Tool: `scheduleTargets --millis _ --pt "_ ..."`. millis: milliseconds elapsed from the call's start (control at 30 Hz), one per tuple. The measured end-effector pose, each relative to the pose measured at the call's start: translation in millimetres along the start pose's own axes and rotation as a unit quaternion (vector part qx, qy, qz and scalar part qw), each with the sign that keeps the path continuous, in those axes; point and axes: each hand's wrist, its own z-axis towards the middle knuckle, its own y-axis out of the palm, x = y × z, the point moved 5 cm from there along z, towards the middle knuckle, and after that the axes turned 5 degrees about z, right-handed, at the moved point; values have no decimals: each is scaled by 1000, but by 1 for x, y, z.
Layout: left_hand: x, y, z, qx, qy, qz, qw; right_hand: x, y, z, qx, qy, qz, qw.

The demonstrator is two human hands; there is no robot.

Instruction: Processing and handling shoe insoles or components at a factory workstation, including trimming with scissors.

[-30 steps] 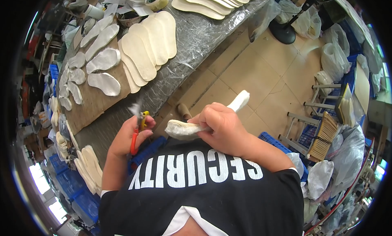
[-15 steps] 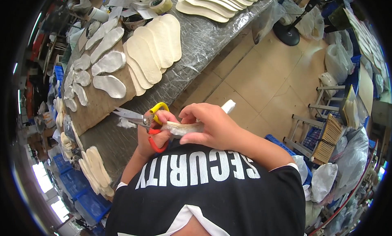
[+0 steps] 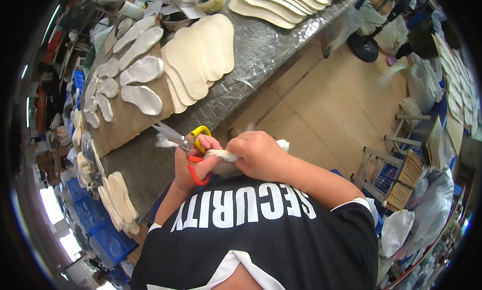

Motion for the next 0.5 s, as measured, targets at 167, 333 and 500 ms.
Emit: scheduleTargets --millis 167,333,500 --pt "-26 -25 -11 112 -76 31 990 30 24 13 -124 196 132 964" --pt "-70 -56 -33 185 -150 -33 971 55 47 21 -74 233 74 967" --pt "-79 -120 -95 259 -313 87 910 73 69 20 -146 250 101 952"
